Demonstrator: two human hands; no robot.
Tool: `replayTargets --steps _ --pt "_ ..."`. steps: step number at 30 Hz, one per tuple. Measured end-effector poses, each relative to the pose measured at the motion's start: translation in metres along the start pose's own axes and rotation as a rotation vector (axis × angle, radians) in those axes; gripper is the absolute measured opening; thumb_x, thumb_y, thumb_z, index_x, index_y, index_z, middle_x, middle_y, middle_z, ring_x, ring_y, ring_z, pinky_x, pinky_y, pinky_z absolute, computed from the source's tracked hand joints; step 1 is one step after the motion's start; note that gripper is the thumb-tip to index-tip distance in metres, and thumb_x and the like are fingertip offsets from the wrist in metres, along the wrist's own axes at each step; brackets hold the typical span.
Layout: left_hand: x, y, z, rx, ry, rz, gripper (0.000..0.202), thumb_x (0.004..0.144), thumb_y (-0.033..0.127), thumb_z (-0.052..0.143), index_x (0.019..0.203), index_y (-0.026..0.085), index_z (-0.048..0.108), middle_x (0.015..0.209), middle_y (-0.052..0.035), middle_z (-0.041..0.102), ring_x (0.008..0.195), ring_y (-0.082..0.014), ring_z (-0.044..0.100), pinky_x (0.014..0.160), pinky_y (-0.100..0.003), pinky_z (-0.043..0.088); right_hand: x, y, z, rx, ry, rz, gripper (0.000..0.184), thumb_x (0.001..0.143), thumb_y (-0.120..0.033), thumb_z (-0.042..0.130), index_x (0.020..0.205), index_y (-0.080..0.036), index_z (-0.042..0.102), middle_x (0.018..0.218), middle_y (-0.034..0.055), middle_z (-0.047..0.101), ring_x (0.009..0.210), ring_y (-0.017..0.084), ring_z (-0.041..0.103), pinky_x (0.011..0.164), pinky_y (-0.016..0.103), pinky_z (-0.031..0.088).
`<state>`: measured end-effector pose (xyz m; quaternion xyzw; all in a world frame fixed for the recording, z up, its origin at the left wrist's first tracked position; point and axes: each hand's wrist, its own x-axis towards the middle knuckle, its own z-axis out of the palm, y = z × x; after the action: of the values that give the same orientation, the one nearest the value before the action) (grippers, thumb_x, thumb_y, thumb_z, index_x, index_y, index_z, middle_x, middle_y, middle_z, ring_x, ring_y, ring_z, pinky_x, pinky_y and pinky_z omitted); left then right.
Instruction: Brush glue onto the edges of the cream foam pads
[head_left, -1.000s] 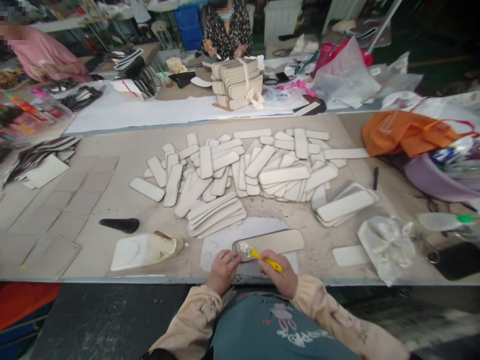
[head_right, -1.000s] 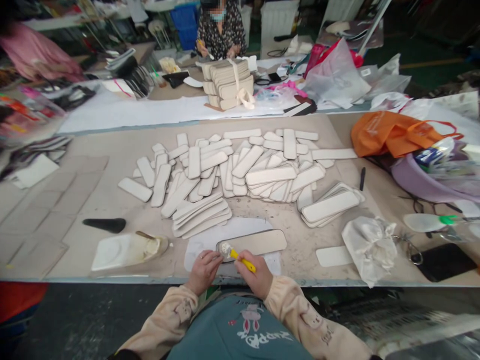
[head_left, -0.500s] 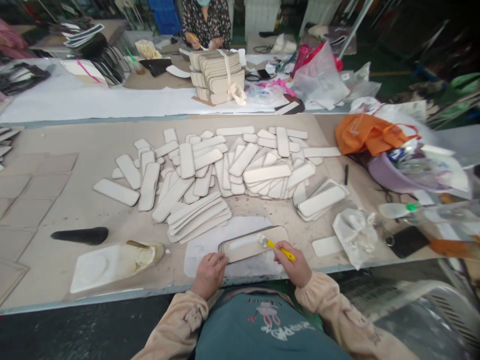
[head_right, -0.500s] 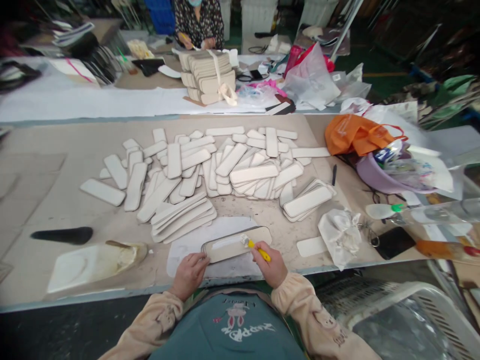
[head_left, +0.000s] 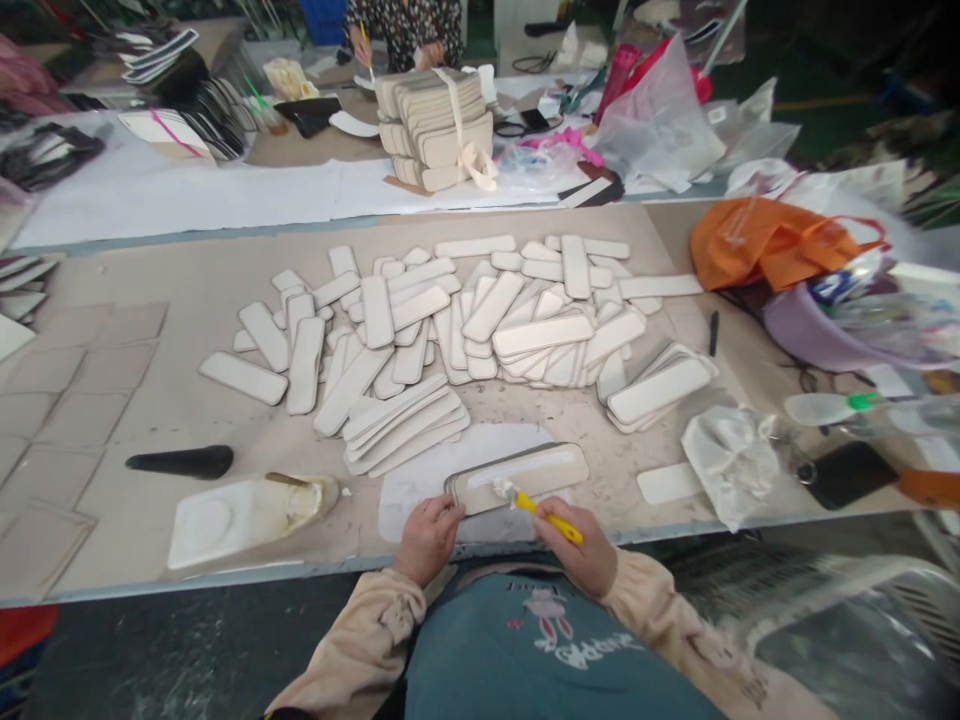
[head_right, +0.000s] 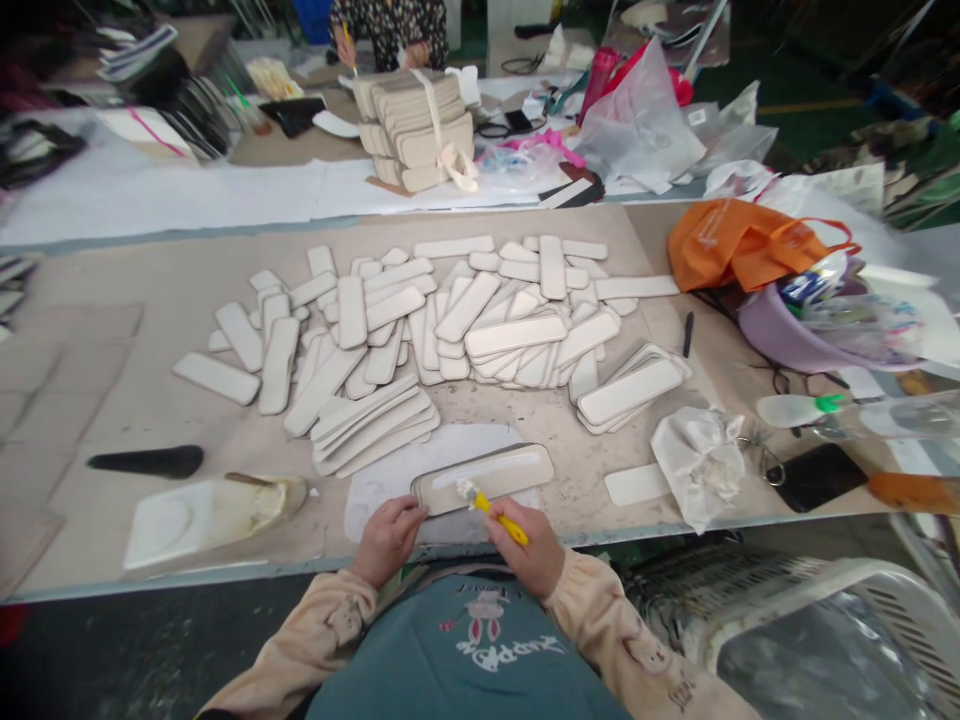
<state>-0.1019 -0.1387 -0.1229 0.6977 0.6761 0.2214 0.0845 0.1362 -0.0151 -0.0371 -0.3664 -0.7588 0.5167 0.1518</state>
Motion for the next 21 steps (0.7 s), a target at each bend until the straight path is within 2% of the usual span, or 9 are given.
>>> replayTargets --steps 2,5,9,13,21 --pt "0.000 0.001 0.000 -0.002 0.007 -0.006 0.021 0.083 0.014 0.050 0.098 0.021 0.064 0.093 -0.0061 0.061 0.084 -0.0170 0.055 0.075 -0.031 0.049 0.009 -0.007 0.017 0.007 -0.084 -0.054 0.016 0.090 -0.031 0.043 0.080 -0.021 0.051 0.066 -0.0016 0.055 0.062 0.012 0.054 0.061 0.023 0.041" --pt "0.001 0.002 -0.001 -0.006 0.004 -0.012 0.021 0.083 0.015 0.049 0.098 0.021 0.063 0.093 -0.0057 0.061 0.083 -0.0170 0.055 0.074 -0.031 0.049 0.019 -0.009 0.033 -0.011 -0.143 -0.100 0.015 0.089 -0.030 0.043 0.082 -0.021 0.052 0.067 -0.0016 0.055 0.063 0.012 0.054 0.062 0.023 0.040" --pt "0.001 0.003 -0.002 0.004 -0.004 -0.021 0.020 0.083 0.016 0.050 0.097 0.021 0.064 0.093 -0.0060 0.062 0.082 -0.0173 0.055 0.073 -0.031 0.049 0.022 -0.004 0.035 -0.035 -0.134 -0.075 0.016 0.090 -0.031 0.042 0.082 -0.021 0.053 0.066 -0.0016 0.056 0.062 0.012 0.054 0.061 0.022 0.040" --pt "-0.001 0.001 -0.001 0.016 -0.010 -0.041 0.019 0.083 0.017 0.051 0.096 0.022 0.064 0.094 -0.0065 0.061 0.084 -0.0176 0.056 0.075 -0.032 0.050 0.014 0.007 0.016 -0.049 -0.072 -0.021 0.017 0.089 -0.033 0.043 0.082 -0.021 0.053 0.066 -0.0013 0.057 0.062 0.013 0.055 0.061 0.022 0.041" --pt "0.000 -0.001 0.000 0.033 0.004 -0.015 0.017 0.084 0.019 0.052 0.095 0.022 0.065 0.094 -0.0063 0.061 0.083 -0.0169 0.057 0.074 -0.030 0.051 -0.011 0.038 -0.050 -0.075 0.156 0.151 0.019 0.089 -0.037 0.043 0.081 -0.022 0.052 0.063 -0.0028 0.057 0.058 0.012 0.056 0.059 0.022 0.042"
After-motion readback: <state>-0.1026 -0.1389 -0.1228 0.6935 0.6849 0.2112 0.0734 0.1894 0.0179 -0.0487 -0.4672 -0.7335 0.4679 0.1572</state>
